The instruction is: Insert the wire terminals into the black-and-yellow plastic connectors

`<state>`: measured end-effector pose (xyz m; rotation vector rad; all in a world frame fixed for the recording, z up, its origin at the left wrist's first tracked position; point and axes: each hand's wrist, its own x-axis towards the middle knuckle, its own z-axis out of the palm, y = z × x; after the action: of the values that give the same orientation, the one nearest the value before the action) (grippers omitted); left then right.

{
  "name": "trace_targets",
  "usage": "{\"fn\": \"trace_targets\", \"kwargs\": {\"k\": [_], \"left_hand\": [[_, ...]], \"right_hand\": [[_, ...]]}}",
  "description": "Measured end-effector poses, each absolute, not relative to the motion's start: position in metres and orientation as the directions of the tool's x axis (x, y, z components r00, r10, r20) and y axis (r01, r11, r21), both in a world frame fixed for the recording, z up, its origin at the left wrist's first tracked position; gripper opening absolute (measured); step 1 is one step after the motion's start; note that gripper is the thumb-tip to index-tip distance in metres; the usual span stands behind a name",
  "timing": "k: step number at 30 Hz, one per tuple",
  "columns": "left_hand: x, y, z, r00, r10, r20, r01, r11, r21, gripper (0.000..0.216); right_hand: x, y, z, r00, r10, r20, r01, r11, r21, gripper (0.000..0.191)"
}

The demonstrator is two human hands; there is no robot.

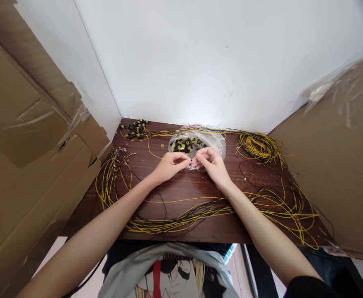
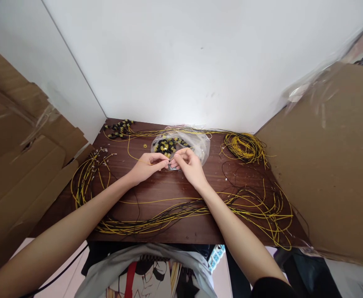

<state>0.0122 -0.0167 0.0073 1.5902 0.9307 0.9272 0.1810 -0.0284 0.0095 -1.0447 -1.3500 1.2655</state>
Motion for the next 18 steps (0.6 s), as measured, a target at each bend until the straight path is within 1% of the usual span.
{"fn": "trace_targets", "kwargs": {"k": [4,9,11,16,18], "left_hand": [[0.0121,-0.0166,0.0077,0.409,0.905,0.115,0.108,-0.173,0.979,0.020],[0.0125,-0.0169,0.0082,0.389,0.911,0.136,0.133,-0.201,0.971,0.020],[0.0125,-0.0169,0.0076,0.393,0.909,0.139,0.136,-0.207,0.969,0.021],[0.0119,-0.0173,0.0072,0.398,0.909,0.128,0.135,-0.196,0.971,0.020],[0.0119,-0.0177,0.0078,0.394,0.910,0.128,0.135,-0.195,0.971,0.021]], "right_hand": [[0.1814,-0.0287,0.0092,-0.200,0.974,0.109,0.047,0.120,-0.992,0.032],[0.1808,-0.0293,0.0072,-0.145,0.987,0.074,-0.055,0.067,-0.996,0.034],[0.1807,-0.0289,0.0079,-0.139,0.988,0.072,-0.069,0.063,-0.996,0.035],[0.1817,-0.0278,0.0085,-0.185,0.979,0.087,0.017,0.092,-0.996,0.035],[0.1820,-0.0279,0.0072,-0.187,0.979,0.085,0.015,0.090,-0.996,0.034]]}}
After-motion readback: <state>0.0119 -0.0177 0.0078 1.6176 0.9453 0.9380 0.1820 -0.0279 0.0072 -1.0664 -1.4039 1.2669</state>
